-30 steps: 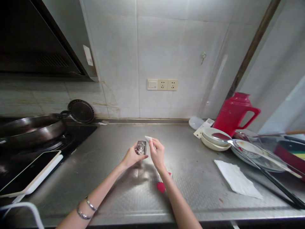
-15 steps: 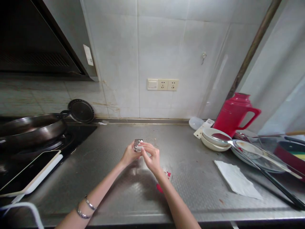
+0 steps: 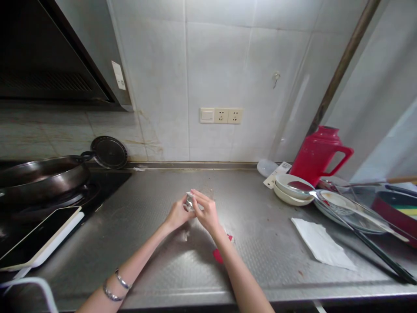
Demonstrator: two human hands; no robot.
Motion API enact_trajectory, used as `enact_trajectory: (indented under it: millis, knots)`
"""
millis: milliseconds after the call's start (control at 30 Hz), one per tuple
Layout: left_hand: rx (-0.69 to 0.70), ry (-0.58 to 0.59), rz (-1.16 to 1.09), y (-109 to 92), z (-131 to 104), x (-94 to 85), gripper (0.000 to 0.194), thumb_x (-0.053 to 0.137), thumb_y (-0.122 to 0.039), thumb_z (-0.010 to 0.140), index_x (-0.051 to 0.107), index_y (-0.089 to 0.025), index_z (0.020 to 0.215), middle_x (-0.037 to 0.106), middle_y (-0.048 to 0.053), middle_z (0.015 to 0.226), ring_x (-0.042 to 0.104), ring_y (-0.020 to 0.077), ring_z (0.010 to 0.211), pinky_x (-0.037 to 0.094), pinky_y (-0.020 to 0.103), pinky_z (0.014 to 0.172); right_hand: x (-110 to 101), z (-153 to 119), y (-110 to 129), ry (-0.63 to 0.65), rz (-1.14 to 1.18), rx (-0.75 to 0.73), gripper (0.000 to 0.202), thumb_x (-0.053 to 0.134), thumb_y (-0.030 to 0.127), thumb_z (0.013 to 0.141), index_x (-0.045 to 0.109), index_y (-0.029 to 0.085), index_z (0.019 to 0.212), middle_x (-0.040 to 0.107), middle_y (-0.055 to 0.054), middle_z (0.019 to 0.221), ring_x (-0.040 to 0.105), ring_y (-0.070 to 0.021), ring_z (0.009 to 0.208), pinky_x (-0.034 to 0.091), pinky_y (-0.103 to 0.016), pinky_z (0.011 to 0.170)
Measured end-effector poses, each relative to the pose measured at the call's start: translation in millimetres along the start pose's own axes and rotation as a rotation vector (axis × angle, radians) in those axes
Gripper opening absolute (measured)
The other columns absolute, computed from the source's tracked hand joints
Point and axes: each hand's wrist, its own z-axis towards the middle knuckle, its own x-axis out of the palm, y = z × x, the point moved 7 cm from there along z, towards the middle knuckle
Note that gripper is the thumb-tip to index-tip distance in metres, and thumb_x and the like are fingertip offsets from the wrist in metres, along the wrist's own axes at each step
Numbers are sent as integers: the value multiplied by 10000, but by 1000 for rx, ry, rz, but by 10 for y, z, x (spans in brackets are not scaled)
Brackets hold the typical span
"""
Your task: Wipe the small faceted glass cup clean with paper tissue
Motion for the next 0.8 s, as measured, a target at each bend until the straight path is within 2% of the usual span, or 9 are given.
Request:
enact_trajectory:
  millis: [233, 467, 567, 700, 733, 800]
  knots:
    - [15, -19, -46, 29, 32, -80, 421, 719, -351, 667, 620, -172, 1035, 705, 23, 813, 632, 162, 698, 461, 206, 564, 4, -35, 164, 53, -2, -134, 303, 503, 222, 893, 686, 274, 1129, 674, -43, 1163, 592, -235, 1160, 467, -453, 1026]
    - [-81, -5, -131, 180, 80, -103, 434, 720, -360, 651, 598, -159, 1016, 683, 16, 783, 584, 126, 575, 438, 188, 444, 8, -77, 261, 105, 34, -215, 282, 507, 203, 880, 722, 289, 1041, 715, -30, 1072, 660, -227, 1046, 449, -493, 1026]
    - [-121, -14, -126, 180, 78, -114, 457, 727, -391, 642, 592, -167, 1017, 683, 16, 800, 589, 131, 590, 427, 186, 430, -64, -53, 247, 31, 102, -139, 262, 499, 226, 900, 743, 284, 976, 739, -31, 998, 692, -222, 960, 480, -468, 989]
    - [-57, -60, -31, 61, 47, -125, 475, 757, -424, 621, 604, -174, 995, 690, 24, 814, 614, 148, 665, 446, 204, 526, -214, -18, 75, -202, 67, 88, 263, 492, 300, 919, 748, 262, 964, 737, -57, 1009, 687, -238, 965, 532, -421, 893]
    - [-33, -69, 7, 26, 36, -120, 476, 770, -418, 608, 606, -174, 982, 691, 24, 807, 617, 151, 676, 446, 209, 553, -222, -14, 38, -230, 42, 117, 264, 494, 312, 919, 747, 256, 971, 730, -63, 1030, 678, -242, 989, 531, -417, 893]
    - [1, -69, 80, -27, 13, -92, 460, 778, -395, 599, 606, -173, 964, 688, 20, 783, 614, 152, 669, 433, 213, 573, -174, 0, -10, -204, 8, 127, 265, 496, 322, 917, 744, 255, 982, 722, -66, 1058, 665, -245, 1026, 521, -416, 917]
